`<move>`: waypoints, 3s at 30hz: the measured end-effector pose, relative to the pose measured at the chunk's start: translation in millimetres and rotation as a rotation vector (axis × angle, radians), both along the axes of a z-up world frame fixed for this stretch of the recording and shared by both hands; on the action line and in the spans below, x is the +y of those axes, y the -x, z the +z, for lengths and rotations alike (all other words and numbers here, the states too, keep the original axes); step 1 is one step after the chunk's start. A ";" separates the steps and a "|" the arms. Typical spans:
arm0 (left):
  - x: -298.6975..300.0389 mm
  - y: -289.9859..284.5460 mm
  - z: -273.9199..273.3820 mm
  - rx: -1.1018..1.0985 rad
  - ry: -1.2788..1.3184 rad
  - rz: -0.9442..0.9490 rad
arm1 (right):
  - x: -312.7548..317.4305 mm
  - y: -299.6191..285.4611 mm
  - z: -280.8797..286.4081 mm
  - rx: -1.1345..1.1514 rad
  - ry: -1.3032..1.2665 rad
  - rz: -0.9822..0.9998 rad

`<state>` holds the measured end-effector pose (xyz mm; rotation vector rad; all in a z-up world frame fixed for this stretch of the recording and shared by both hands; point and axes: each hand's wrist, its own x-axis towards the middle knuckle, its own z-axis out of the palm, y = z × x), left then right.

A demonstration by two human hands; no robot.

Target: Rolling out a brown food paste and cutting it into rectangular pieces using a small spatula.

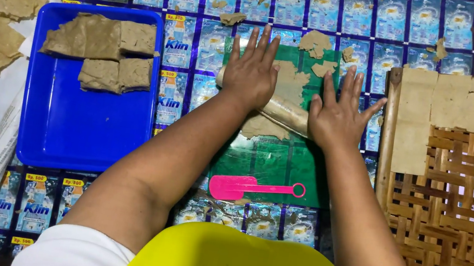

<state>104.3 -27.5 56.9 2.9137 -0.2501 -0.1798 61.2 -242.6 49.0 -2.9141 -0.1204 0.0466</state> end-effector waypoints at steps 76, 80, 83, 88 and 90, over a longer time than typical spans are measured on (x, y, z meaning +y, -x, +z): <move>42.1 122.1 -13.7 -0.178 -0.011 -0.003 | 31.9 131.1 0.5 -0.077 0.020 0.277; 28.4 87.8 -15.7 -0.178 -0.040 0.023 | 22.2 98.9 0.8 -0.019 -0.009 0.203; 9.8 68.1 -15.7 -0.097 -0.052 0.063 | 5.2 75.1 -10.4 0.021 -0.014 0.164; -4.9 47.0 -7.4 0.015 -0.062 0.117 | -10.0 36.6 -8.4 0.132 0.051 0.139; -5.4 55.8 -1.8 0.040 -0.029 0.153 | -9.3 43.3 -3.3 0.064 0.046 0.165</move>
